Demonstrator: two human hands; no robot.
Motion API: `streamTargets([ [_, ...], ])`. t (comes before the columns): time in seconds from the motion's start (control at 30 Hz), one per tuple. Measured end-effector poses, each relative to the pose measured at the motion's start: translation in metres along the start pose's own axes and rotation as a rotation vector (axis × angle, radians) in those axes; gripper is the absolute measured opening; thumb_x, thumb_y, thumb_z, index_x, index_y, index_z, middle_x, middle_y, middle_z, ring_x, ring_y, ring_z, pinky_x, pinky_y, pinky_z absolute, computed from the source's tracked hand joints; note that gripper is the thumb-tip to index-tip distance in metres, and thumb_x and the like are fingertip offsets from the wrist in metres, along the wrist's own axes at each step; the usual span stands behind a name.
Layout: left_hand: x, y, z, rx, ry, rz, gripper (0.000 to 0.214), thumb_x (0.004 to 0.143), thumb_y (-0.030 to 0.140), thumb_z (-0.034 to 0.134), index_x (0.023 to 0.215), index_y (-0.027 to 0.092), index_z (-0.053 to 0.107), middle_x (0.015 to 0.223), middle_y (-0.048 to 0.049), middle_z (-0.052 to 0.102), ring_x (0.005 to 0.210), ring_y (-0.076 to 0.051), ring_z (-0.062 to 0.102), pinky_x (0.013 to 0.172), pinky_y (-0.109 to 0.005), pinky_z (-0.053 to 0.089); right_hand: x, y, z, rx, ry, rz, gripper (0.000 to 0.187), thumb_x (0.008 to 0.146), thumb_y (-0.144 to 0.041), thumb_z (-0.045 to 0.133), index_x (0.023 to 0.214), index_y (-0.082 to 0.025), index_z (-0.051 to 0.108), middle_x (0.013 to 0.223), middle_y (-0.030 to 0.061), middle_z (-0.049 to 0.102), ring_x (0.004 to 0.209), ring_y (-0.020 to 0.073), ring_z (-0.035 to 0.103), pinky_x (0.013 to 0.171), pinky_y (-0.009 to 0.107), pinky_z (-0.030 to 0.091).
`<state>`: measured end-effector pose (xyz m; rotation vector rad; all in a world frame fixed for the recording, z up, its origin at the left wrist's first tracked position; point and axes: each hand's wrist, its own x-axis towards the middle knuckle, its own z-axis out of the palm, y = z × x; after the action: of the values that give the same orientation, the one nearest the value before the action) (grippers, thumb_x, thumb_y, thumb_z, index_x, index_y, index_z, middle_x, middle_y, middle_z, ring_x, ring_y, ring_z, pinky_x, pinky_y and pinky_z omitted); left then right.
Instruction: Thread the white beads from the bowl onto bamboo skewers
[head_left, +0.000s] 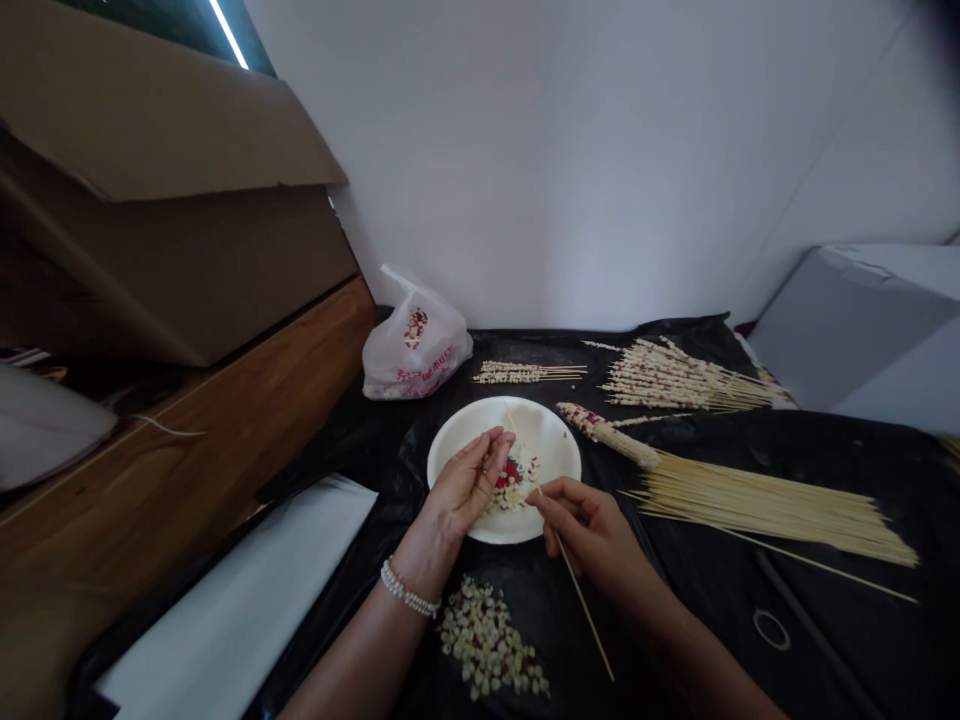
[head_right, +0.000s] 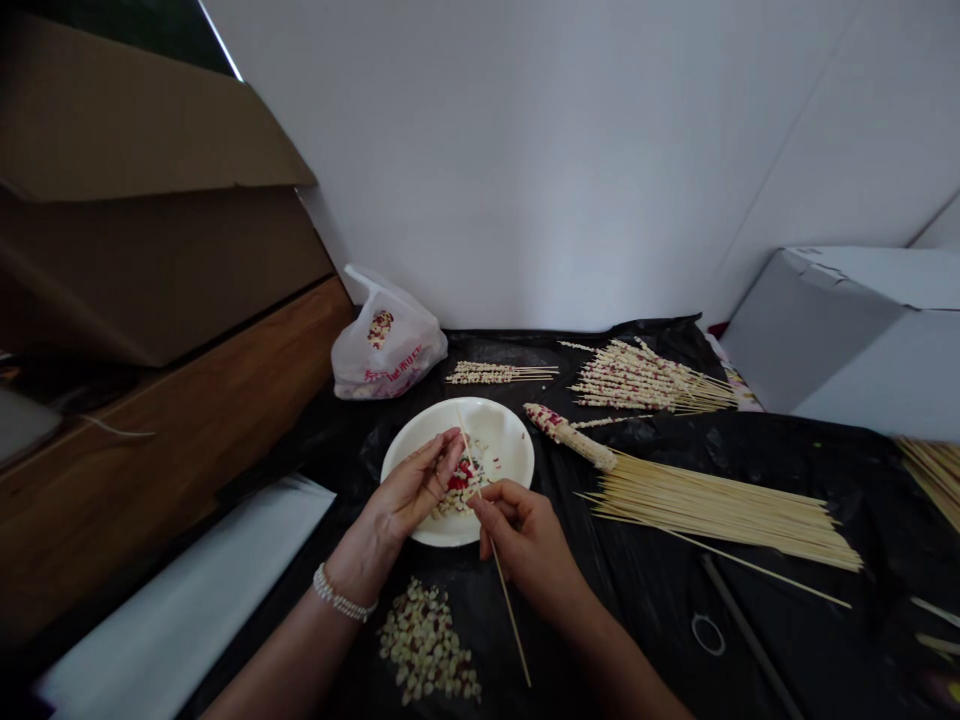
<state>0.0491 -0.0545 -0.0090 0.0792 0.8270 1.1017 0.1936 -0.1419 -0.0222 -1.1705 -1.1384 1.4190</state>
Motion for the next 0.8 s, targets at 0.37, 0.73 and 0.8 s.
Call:
streamTargets([
  [0.37, 0.005, 0.000, -0.010, 0.026, -0.079, 0.027, 0.035, 0.086, -0.005, 0.047, 0.117, 0.006, 0.059, 0.100, -0.0160, 0.071, 0.092, -0.019, 0.071, 0.078, -0.024, 0.059, -0.002, -0.001, 0.002, -0.008, -0.036, 0.037, 0.036, 0.085, -0.053, 0.059, 0.085, -0.018, 0.060, 0.048, -0.0057, 0.054, 0.033, 0.0048, 0.032, 0.036, 0.019, 0.021],
  [0.73, -0.003, 0.013, 0.001, -0.013, 0.002, 0.084, 0.017, 0.086, 0.002, 0.055, 0.094, 0.011, 0.068, 0.082, -0.0049, 0.071, 0.065, -0.007, 0.066, 0.061, -0.012, 0.054, -0.003, -0.004, 0.008, -0.018, -0.126, 0.066, 0.036, 0.084, -0.053, 0.061, 0.080, -0.017, 0.059, 0.046, -0.0061, 0.053, 0.034, 0.0043, 0.034, 0.036, 0.018, 0.022],
  [0.8, -0.004, 0.014, 0.001, -0.008, 0.005, 0.089, 0.021, 0.086, 0.002, 0.056, 0.100, 0.012, 0.068, 0.089, -0.0063, 0.072, 0.072, -0.008, 0.068, 0.064, -0.013, 0.054, -0.004, -0.003, 0.009, -0.004, -0.142, 0.081, 0.036, 0.084, -0.053, 0.061, 0.080, -0.017, 0.059, 0.046, -0.0060, 0.053, 0.032, 0.0041, 0.033, 0.035, 0.018, 0.021],
])
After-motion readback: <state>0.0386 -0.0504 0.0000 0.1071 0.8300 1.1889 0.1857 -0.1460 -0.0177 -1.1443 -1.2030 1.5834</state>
